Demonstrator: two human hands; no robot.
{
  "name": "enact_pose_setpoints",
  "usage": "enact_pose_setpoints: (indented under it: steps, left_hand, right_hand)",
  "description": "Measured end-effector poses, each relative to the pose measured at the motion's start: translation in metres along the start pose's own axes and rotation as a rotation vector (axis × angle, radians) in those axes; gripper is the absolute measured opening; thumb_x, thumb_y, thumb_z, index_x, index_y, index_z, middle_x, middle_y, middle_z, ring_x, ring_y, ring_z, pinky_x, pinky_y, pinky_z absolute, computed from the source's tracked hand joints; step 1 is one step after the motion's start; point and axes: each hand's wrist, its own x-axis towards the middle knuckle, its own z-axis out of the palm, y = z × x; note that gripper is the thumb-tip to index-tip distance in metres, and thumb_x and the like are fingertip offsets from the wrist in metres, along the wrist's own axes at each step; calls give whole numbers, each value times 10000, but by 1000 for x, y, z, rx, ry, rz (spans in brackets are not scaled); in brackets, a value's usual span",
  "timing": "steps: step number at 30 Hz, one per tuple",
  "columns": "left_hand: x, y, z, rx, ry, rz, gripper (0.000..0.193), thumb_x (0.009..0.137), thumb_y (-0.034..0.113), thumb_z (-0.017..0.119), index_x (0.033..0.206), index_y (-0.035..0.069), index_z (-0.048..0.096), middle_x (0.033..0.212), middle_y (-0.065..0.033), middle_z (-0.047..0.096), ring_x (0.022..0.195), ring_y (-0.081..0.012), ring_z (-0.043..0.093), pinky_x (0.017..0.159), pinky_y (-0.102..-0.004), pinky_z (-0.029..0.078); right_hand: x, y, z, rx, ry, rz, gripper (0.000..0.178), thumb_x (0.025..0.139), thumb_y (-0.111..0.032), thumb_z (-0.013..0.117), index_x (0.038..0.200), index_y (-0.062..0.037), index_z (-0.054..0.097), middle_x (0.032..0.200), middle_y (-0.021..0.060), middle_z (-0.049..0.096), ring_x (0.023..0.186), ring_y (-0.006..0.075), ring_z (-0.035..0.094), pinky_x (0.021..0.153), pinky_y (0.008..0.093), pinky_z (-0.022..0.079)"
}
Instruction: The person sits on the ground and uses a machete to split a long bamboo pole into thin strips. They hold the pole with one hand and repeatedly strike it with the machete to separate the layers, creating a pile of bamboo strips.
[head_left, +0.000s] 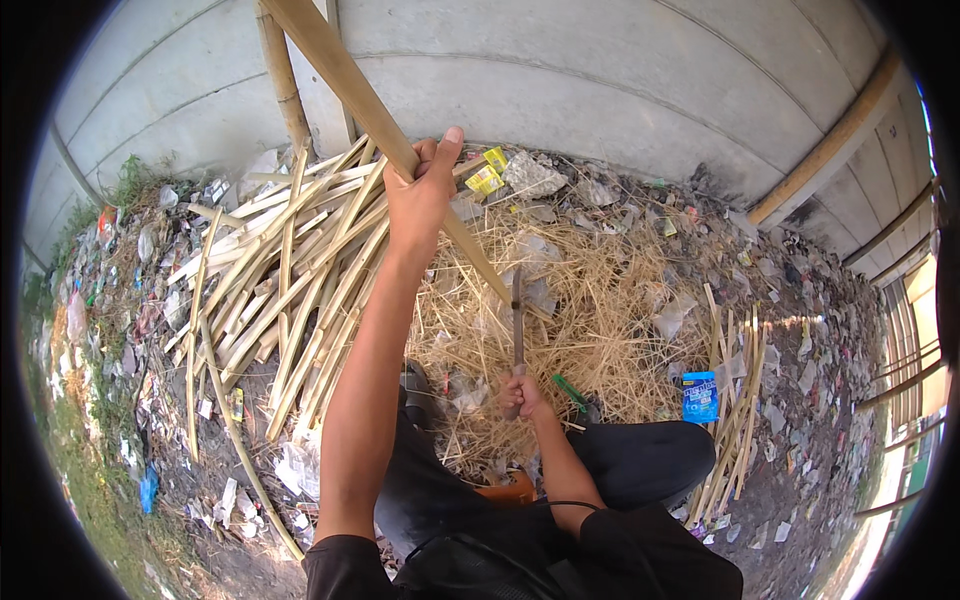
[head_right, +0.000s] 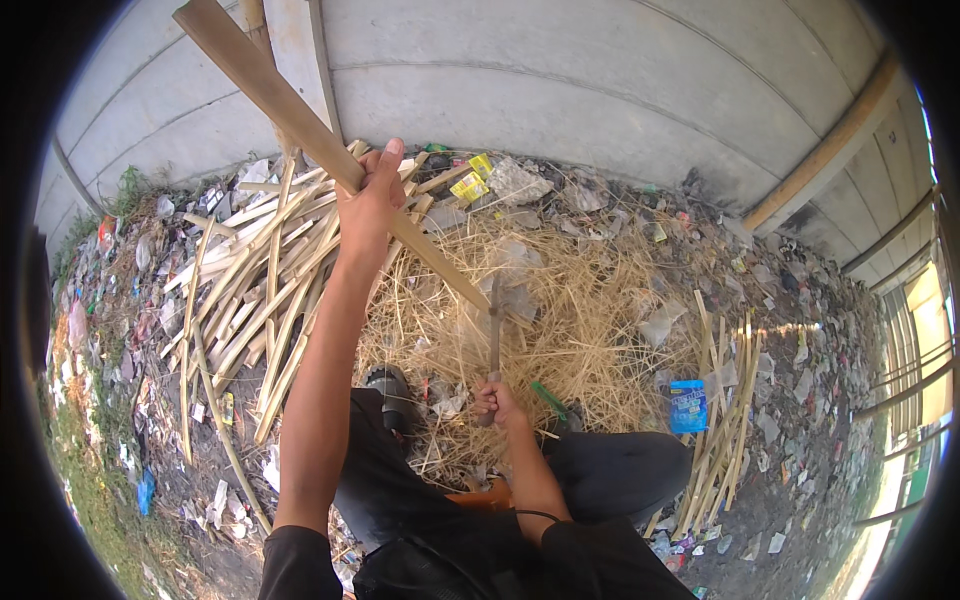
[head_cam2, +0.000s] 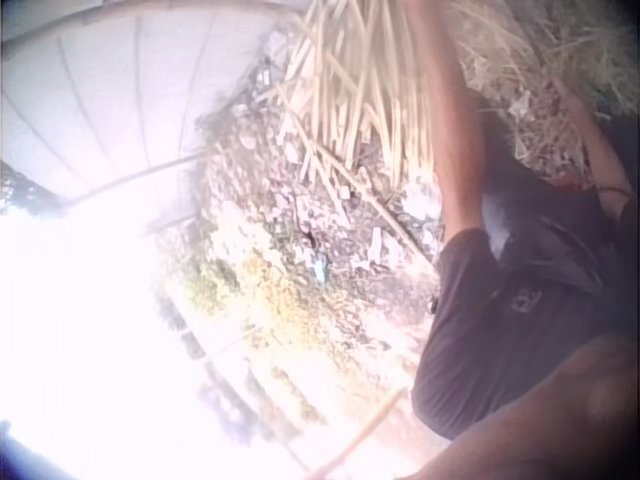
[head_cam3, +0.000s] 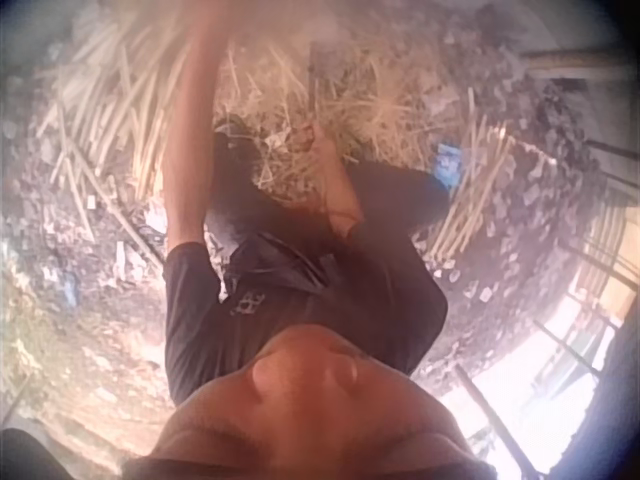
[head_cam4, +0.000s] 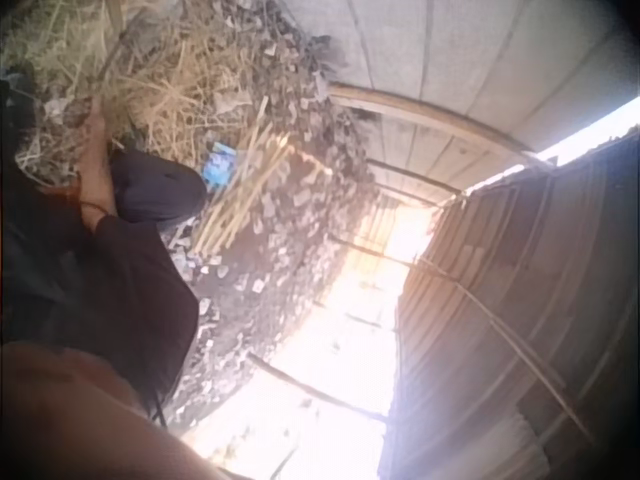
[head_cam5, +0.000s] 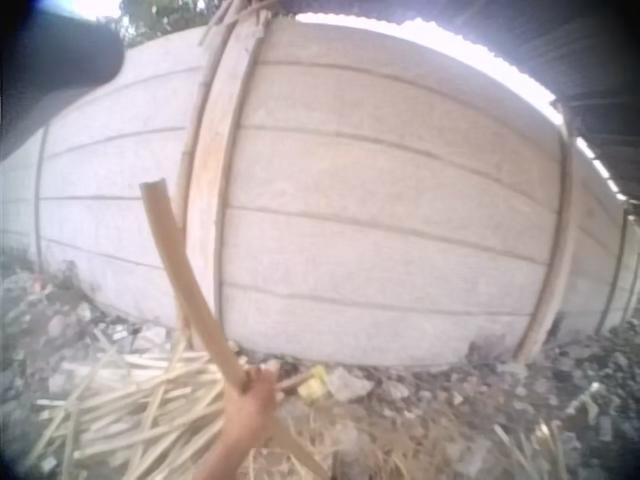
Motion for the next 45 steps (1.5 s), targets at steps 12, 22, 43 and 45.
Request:
enact_pose_setpoints:
  steps: [12,22,43,45]
  left_hand:
    - [14,0,-31,29,403,-74,526,970,268,713,593,158,363,532,37,336,477,-81,329,478,-289,275]
    - [18,57,54,15,-135,10,492,947,310,721,618,178,381,524,44,312,484,-90,304,511,-288,276]
    - [20,-3,51,-181,-120,-28,584,1016,426,602,618,180,254,521,13,271,497,-112,265,517,-301,255]
    - [19,7,61,-173,-117,-22,575,1022,422,592,634,186,240,536,33,203,511,-114,227,536,-303,256]
  right_hand:
    - [-21,14,19,-407,582,-238,258,963,-275,618,786,-115,519,544,-13,458,411,128,429,466,303,419]
    - [-57,-12,2,-356,675,-339,314,1029,-366,573,849,-109,555,596,-18,462,475,109,455,489,289,419]
    - [-65,-26,30,-377,849,-790,415,1028,-404,580,737,-117,509,553,-7,454,432,118,454,445,302,414]
    - [-62,-23,25,-409,857,-792,414,1027,-409,586,746,-115,509,555,-6,455,437,115,457,450,304,418]
